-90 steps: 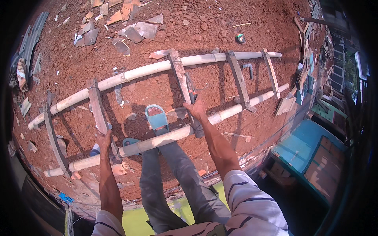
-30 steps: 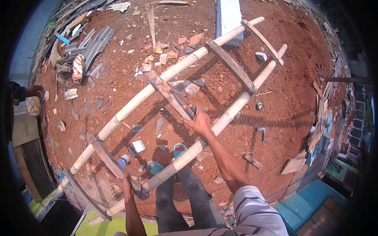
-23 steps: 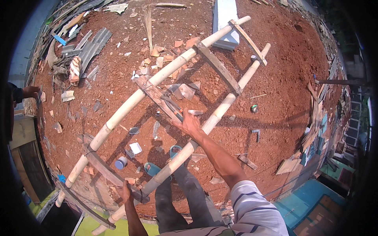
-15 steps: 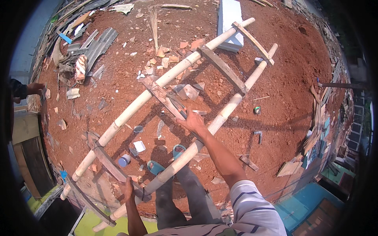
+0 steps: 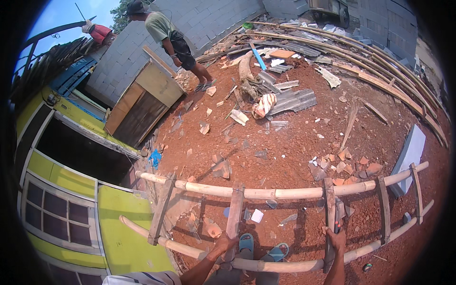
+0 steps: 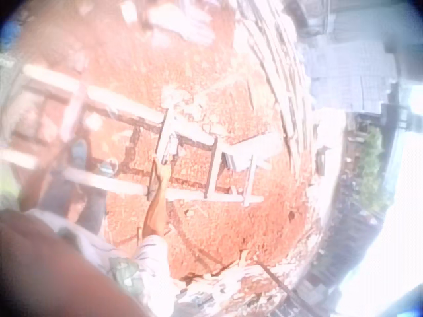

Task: The person constructs a wooden ladder by using pliers to twist wire around joints between bamboo poles and wooden rungs, then moves the assembly around the construction site.

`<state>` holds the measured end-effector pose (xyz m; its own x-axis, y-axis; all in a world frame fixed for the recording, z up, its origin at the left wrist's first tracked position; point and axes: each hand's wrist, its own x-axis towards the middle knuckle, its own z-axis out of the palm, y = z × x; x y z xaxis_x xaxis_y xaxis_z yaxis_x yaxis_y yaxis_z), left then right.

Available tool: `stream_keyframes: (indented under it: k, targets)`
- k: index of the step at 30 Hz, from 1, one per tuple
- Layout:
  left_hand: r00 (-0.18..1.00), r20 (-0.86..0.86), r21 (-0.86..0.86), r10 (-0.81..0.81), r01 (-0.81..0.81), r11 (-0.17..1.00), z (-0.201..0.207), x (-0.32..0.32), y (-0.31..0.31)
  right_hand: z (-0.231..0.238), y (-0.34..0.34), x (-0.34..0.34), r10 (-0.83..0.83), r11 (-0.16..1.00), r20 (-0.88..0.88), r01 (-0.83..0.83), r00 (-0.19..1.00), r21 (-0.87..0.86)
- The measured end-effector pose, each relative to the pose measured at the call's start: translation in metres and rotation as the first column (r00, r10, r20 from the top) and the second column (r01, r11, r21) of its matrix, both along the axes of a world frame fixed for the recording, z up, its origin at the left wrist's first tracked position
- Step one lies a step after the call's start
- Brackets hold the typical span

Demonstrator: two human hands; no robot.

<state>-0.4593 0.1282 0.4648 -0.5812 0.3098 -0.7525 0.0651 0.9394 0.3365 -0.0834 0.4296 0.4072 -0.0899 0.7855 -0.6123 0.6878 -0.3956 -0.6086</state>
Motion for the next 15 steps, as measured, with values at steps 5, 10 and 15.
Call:
stream_keyframes:
  k: [5, 10, 15]
  targets:
    - [0.998, -0.057, 0.244, -0.002, 0.016, 0.970, 0.060, 0.008, 0.042, -0.034, 0.008, 0.022, -0.106, 0.991, -0.061, 0.111, 0.992, 0.078]
    - [0.973, -0.166, 0.145, 0.161, -0.137, 0.980, 0.001, -0.007, 0.013, 0.009, 0.018, -0.021, -0.110, 0.994, -0.214, 0.112, 0.971, -0.002]
    - [0.994, -0.011, 0.059, 0.112, -0.111, 0.992, 0.053, -0.017, 0.041, -0.004, 0.012, -0.021, -0.124, 0.985, -0.156, 0.141, 0.980, 0.100]
